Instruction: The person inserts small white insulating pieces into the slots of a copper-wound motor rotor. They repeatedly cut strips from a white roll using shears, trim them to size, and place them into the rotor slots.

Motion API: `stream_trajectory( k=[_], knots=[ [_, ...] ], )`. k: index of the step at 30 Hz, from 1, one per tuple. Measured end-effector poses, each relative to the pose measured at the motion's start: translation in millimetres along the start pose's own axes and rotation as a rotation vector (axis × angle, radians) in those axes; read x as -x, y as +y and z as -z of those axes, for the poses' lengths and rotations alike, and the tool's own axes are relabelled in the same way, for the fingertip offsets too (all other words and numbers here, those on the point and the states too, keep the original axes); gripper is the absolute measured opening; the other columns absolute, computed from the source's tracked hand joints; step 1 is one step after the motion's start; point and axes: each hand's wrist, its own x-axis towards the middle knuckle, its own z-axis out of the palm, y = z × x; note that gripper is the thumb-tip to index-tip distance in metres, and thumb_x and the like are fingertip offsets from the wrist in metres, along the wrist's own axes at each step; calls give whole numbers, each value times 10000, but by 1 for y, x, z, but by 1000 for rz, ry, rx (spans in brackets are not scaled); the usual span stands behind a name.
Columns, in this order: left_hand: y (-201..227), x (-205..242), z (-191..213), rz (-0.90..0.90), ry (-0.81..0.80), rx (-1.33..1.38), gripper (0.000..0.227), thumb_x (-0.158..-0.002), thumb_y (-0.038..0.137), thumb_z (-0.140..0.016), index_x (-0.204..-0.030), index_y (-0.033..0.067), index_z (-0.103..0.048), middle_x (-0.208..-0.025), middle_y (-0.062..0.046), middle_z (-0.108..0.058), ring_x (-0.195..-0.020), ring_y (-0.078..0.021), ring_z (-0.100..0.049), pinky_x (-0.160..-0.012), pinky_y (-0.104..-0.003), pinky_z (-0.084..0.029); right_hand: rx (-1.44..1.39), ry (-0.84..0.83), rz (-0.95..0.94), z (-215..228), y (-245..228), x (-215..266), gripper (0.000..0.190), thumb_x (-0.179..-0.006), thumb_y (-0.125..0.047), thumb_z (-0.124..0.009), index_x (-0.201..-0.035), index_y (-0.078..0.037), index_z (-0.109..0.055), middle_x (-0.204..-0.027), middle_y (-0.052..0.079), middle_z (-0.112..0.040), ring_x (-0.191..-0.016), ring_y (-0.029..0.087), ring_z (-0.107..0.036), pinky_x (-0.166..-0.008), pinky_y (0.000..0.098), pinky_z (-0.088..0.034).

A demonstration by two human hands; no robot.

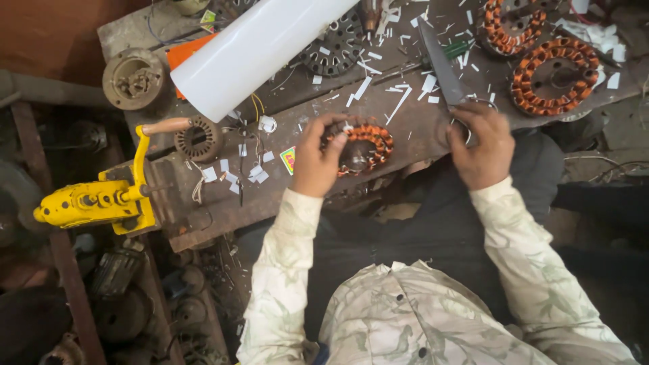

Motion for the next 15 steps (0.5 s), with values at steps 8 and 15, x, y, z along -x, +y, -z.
stream_trajectory(
  k=[8, 15],
  knots=[
    [-1, -9, 3, 100, -37, 152, 349, -960, 104, -684, -1297, 54, -613, -1251, -118, -681, -1174, -225, -671, -1022, -327, -513, 246, -207, -155, -15, 64, 8, 607, -818, -123, -838, -1385, -64, -630, -1032, 118, -634, -995, 352, -605, -876, 471, -494],
    [47, 41, -37, -168, 442, -292, 372, -939, 115, -735, -1280, 46, -604, -1254, -138, -640, -1166, -334, -624, -1043, -411, -499, -171, -123, -380, -7, 65, 7, 679, -835, -54, -814, -1466, -52, -564, -994, 92, -663, -827, 201, -658, -791, 315, -553]
  ],
)
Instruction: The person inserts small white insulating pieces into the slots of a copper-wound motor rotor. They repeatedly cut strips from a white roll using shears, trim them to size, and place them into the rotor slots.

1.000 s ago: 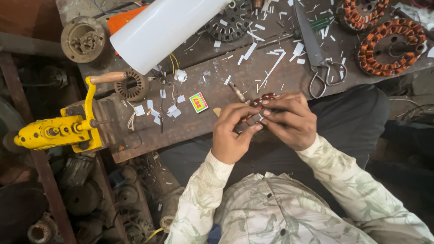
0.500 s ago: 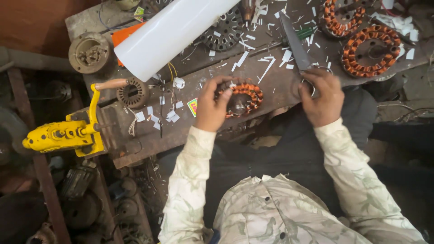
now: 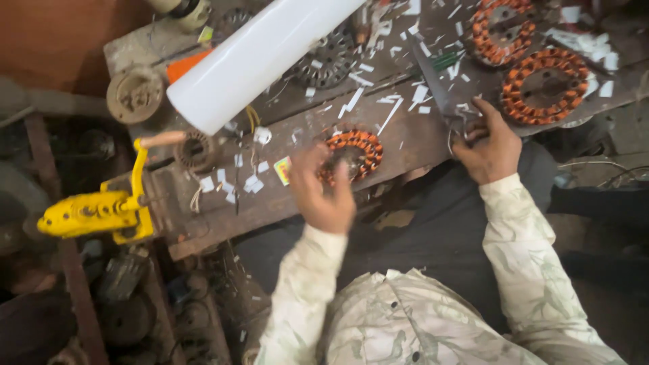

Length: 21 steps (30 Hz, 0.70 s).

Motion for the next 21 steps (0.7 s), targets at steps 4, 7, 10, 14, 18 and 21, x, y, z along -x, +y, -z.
stream_trajectory(
  k=[4, 7, 10, 14, 18, 21],
  knots=[
    [28, 32, -58, -244, -362, 72, 297, -970, 87, -728, -1249, 75, -627, -1279, -123, -649, -1198, -312, -624, -1043, -414, -508, -639, 1, 11, 9, 8, 15, 780, -899, -24, -772, -1594, -23, -418, -1142, 111, -637, -916, 149, -643, -794, 260, -550],
    [16, 20, -137, -163, -470, -82, 449, -892, 34, -641, -1331, -17, -558, -1290, -221, -596, -1160, -409, -584, -991, -452, -489, -968, -23, -84, 13, 11, 28, 842, -873, -60, -765, -1603, -15, -349, -1094, 125, -648, -790, 161, -658, -659, 253, -543],
    [-9, -8, -217, -220, -366, -424, 450, -873, 130, -643, -1277, -56, -579, -1091, -226, -621, -995, -381, -614, -886, -452, -521, -1065, -47, -168, 12, 16, 29, 859, -830, -67, -770, -1589, 8, -375, -1081, 135, -656, -710, 154, -625, -580, 238, -488],
    [-36, -21, -270, -71, -253, -672, 42, -978, 97, -596, -1007, 70, -611, -974, -140, -670, -930, -326, -666, -777, -419, -564, -1134, -88, -177, 7, 24, 25, 816, -838, -69, -759, -1556, 13, -380, -1082, 136, -657, -708, 142, -602, -613, 251, -489],
    [-39, -35, -271, 34, -270, -666, 57, -966, 109, -620, -996, 62, -609, -916, -161, -689, -871, -346, -702, -726, -432, -579, -1237, -86, -187, 5, 30, 20, 739, -876, -50, -758, -1528, 28, -420, -1046, 127, -636, -675, 128, -548, -680, 286, -506],
    [-31, -52, -258, 186, -433, -545, 341, -766, 156, -766, -1025, 27, -586, -946, -202, -697, -895, -401, -703, -739, -468, -575, -1292, -66, -203, 3, 34, 20, 712, -901, -58, -756, -1528, 24, -430, -1047, 120, -626, -697, 125, -550, -715, 296, -522]
  ],
)
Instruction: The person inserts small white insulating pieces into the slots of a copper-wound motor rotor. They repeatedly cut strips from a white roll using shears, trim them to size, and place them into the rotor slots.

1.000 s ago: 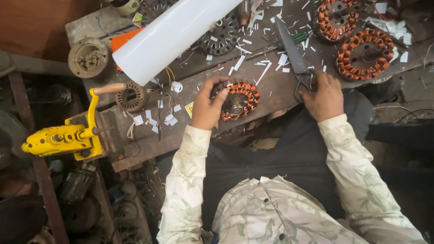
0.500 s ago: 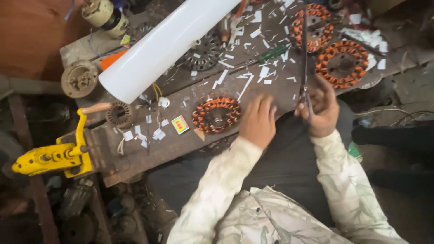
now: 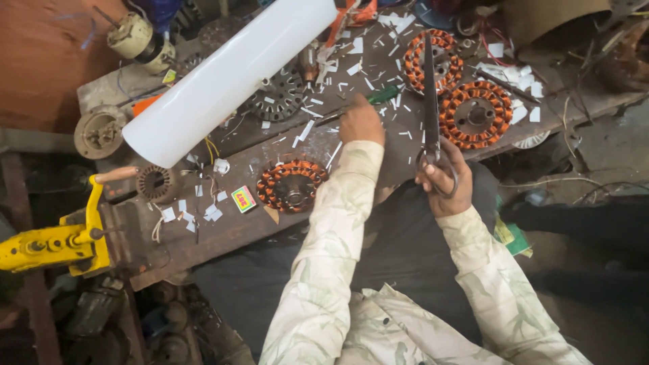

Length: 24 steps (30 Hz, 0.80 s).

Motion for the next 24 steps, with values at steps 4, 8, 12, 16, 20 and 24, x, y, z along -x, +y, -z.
stream_trajectory(
  k=[4, 8, 12, 16, 20, 24],
  knots=[
    [-13, -2, 15, -8, -173, 69, 445, -758, 143, -829, -1096, 11, -573, -986, -250, -696, -945, -448, -689, -811, -497, -562, 22, 14, -2, 2, 3, 4, 717, -866, -70, -772, -1495, 33, -444, -1045, 130, -637, -675, 134, -562, -673, 296, -519],
    [-21, 14, 26, -232, -92, 161, 215, -797, 79, -767, -995, 95, -686, -1030, -197, -713, -944, -399, -704, -799, -479, -566, 103, 23, -36, -8, 4, 8, 725, -841, -122, -780, -1458, 38, -436, -1074, 109, -640, -701, 136, -591, -621, 279, -487],
    [-17, 41, 61, -78, -108, 849, 119, -947, 22, -688, -1058, 60, -666, -973, -157, -722, -853, -268, -736, -735, -364, -595, 68, -61, -70, -6, 11, 28, 718, -958, -377, -739, -1453, 75, -481, -936, 90, -584, -628, 113, -522, -564, 235, -425],
    [-24, 63, 103, 191, -156, 1586, 293, -899, -47, -658, -1171, 59, -640, -911, -59, -675, -787, -137, -716, -698, -278, -623, -150, -319, -122, -11, 27, 54, 811, -989, -565, -694, -1434, 76, -474, -931, 70, -564, -604, 101, -504, -686, 293, -499],
    [-34, 76, 117, 293, -92, 1618, 201, -897, -48, -709, -1090, -98, -691, -913, -110, -744, -775, -178, -747, -705, -283, -614, -55, -392, -151, -31, 34, 83, 903, -935, -585, -690, -1528, 47, -439, -931, 30, -546, -644, 73, -497, -669, 228, -455],
    [-38, 85, 113, 368, -113, 1558, 183, -878, -39, -724, -1049, -104, -710, -879, -121, -752, -723, -170, -739, -649, -282, -610, 120, -417, -222, -36, 36, 89, 863, -871, -353, -760, -1546, 33, -387, -932, 19, -526, -773, 108, -528, -663, 243, -425]
  ],
)
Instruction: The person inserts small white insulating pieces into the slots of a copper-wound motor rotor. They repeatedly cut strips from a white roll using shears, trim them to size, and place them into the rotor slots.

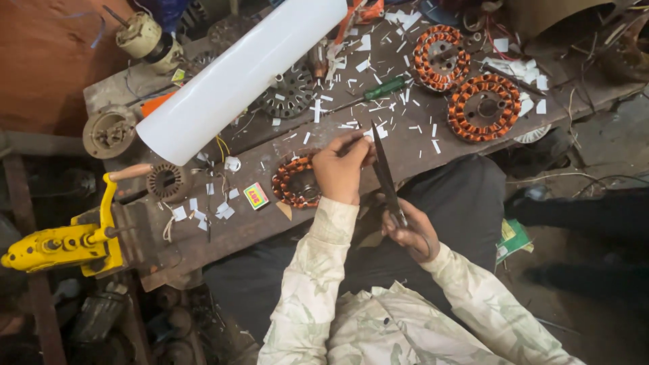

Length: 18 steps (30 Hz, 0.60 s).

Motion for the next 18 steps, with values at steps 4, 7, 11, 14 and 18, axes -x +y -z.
stream_trajectory(
  k=[4, 7, 11, 14, 18],
  knots=[
    [-7, 3, 6, -52, 52, -91, 180, -891, -49, -748, -1057, -116, -727, -853, -139, -736, -666, -166, -668, -597, -283, -551, 11, 39, 23, 4, 6, -1, 807, -864, -195, -766, -1541, 49, -400, -943, 33, -535, -873, 143, -558, -797, 288, -473],
    [-8, 1, 9, -22, -5, -6, 169, -885, -47, -733, -1041, -106, -713, -866, -137, -750, -711, -180, -725, -632, -291, -593, 16, 69, 37, 5, 7, -3, 787, -866, -191, -761, -1530, 45, -410, -929, 29, -550, -853, 147, -577, -780, 287, -490],
    [-12, 1, 8, 20, -10, 43, 175, -878, -41, -723, -1045, -90, -709, -891, -127, -758, -740, -182, -742, -664, -291, -611, 58, 100, -19, 3, 2, -4, 773, -856, -151, -758, -1527, 52, -431, -892, 14, -530, -795, 120, -535, -719, 272, -471],
    [-14, 2, 7, 17, -9, 58, 160, -884, -41, -721, -1035, -92, -703, -893, -130, -756, -744, -187, -746, -674, -297, -621, 19, 120, -32, 0, -1, -2, 773, -857, -116, -754, -1540, 50, -434, -883, 0, -511, -761, 95, -503, -674, 250, -444],
    [-15, 2, 6, 13, -7, 63, 155, -891, -43, -719, -1034, -96, -700, -891, -138, -754, -749, -190, -744, -677, -298, -618, 9, 134, -43, 0, -2, -4, 768, -863, -78, -752, -1546, 50, -424, -883, -7, -497, -739, 76, -472, -652, 231, -409]
  ],
)
